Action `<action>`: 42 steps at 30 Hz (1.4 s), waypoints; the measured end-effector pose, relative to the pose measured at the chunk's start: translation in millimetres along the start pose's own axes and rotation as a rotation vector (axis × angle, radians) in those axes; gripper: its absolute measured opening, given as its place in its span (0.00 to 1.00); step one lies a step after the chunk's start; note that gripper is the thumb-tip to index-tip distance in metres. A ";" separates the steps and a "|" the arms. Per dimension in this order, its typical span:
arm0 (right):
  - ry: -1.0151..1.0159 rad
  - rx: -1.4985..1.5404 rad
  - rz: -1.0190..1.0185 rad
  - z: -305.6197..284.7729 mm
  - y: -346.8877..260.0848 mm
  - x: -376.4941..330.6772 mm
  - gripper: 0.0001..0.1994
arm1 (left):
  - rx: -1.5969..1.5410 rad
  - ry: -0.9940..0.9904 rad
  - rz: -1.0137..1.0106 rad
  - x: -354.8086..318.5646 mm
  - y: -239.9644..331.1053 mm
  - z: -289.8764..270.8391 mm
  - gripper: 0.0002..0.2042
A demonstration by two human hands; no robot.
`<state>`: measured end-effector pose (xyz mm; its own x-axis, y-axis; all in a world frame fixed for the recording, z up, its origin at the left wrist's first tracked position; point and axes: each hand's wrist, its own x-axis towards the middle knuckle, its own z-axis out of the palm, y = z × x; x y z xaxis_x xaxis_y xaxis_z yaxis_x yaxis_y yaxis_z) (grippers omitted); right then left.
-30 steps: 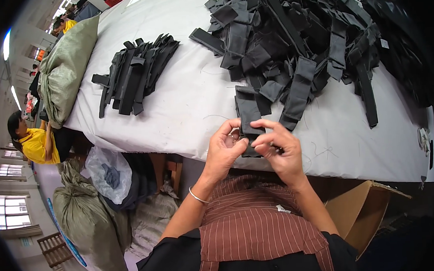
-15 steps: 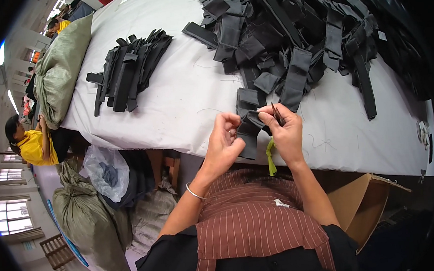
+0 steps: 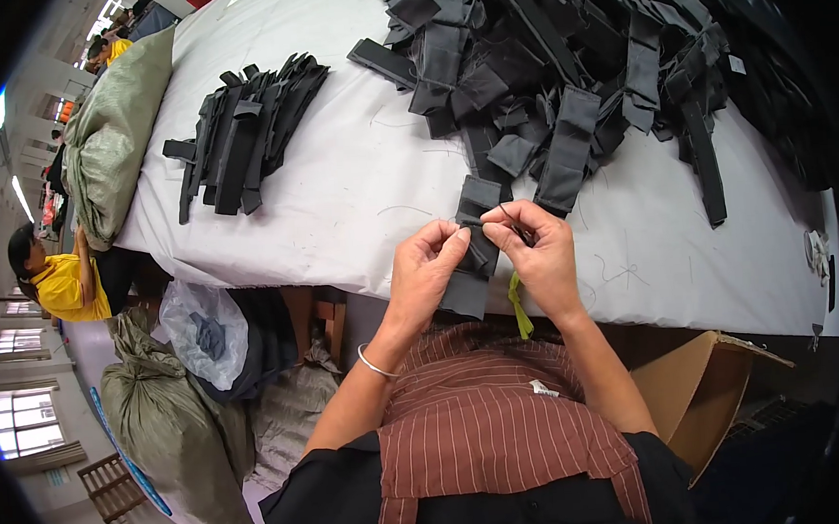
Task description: The recorder is using a pair of nippers to trim excess thread and finish small black fabric straps at a manufacturing workbench.
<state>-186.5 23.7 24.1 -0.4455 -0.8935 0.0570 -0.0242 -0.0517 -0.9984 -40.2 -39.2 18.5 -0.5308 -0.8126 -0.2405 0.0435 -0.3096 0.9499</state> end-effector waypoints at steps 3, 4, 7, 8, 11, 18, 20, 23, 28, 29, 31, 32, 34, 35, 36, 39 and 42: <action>-0.072 0.045 -0.010 -9.7 -1.7 3.8 0.07 | 0.052 0.006 0.026 -0.8 4.2 -1.1 0.06; -0.091 -0.100 -0.090 -14.1 -8.8 5.4 0.09 | 0.070 0.011 0.031 -1.4 6.1 -2.2 0.07; -0.060 -0.339 -0.229 -21.4 -27.1 6.7 0.13 | 0.101 0.033 0.009 -1.2 10.8 -3.4 0.09; -0.099 -0.514 -0.353 -28.6 -28.6 9.5 0.13 | 0.099 0.031 0.005 -1.1 11.9 -3.1 0.09; -0.100 -0.715 -0.570 -32.6 -26.9 13.5 0.13 | 0.138 0.041 -0.015 -0.8 13.8 -3.0 0.09; -0.099 -0.852 -0.712 -32.8 -24.4 16.8 0.11 | 0.162 0.005 -0.026 -0.9 18.5 -2.5 0.08; -0.116 -0.838 -0.715 -33.2 -21.6 18.5 0.12 | 0.164 -0.005 -0.031 -1.3 18.4 -4.2 0.08; -0.175 -0.719 -0.605 -34.2 -15.0 19.9 0.12 | 0.133 -0.036 -0.024 -2.0 17.7 -5.7 0.09; -0.076 -0.038 -0.188 -25.7 -6.0 10.5 0.11 | 0.087 -0.077 -0.028 -3.9 18.8 -4.2 0.09; -0.076 -0.039 -0.188 -27.2 -7.5 10.9 0.11 | 0.086 -0.078 -0.028 -4.2 19.2 -4.1 0.09; -0.071 -0.313 -0.401 -32.9 -12.0 12.6 0.11 | 0.060 -0.068 -0.052 -4.9 20.4 -4.8 0.09; -0.072 -0.313 -0.401 -34.8 -12.8 12.6 0.11 | 0.059 -0.067 -0.052 -4.9 20.1 -6.0 0.09; -0.081 -0.649 -0.662 -37.8 -14.7 12.3 0.11 | 0.093 -0.082 -0.037 -4.1 19.1 -8.2 0.09; -0.081 -0.650 -0.662 -38.0 -16.6 11.4 0.11 | 0.092 -0.082 -0.037 -4.1 19.5 -7.8 0.09; -0.083 -0.721 -0.701 -37.8 -18.8 10.0 0.11 | 0.097 -0.083 -0.035 -4.3 20.3 -7.3 0.09; -0.085 -0.830 -0.763 -36.9 -22.3 9.1 0.11 | 0.100 -0.082 -0.034 -4.6 19.5 -6.5 0.09; -0.079 -0.876 -0.803 -34.3 -22.2 9.4 0.11 | 0.103 -0.080 -0.035 -5.2 19.6 -6.2 0.09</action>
<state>-220.8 31.8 46.7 0.0323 -0.7712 0.6358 -0.8879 -0.3142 -0.3359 -31.3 -44.2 37.2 -0.5966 -0.7589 -0.2610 -0.0614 -0.2812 0.9577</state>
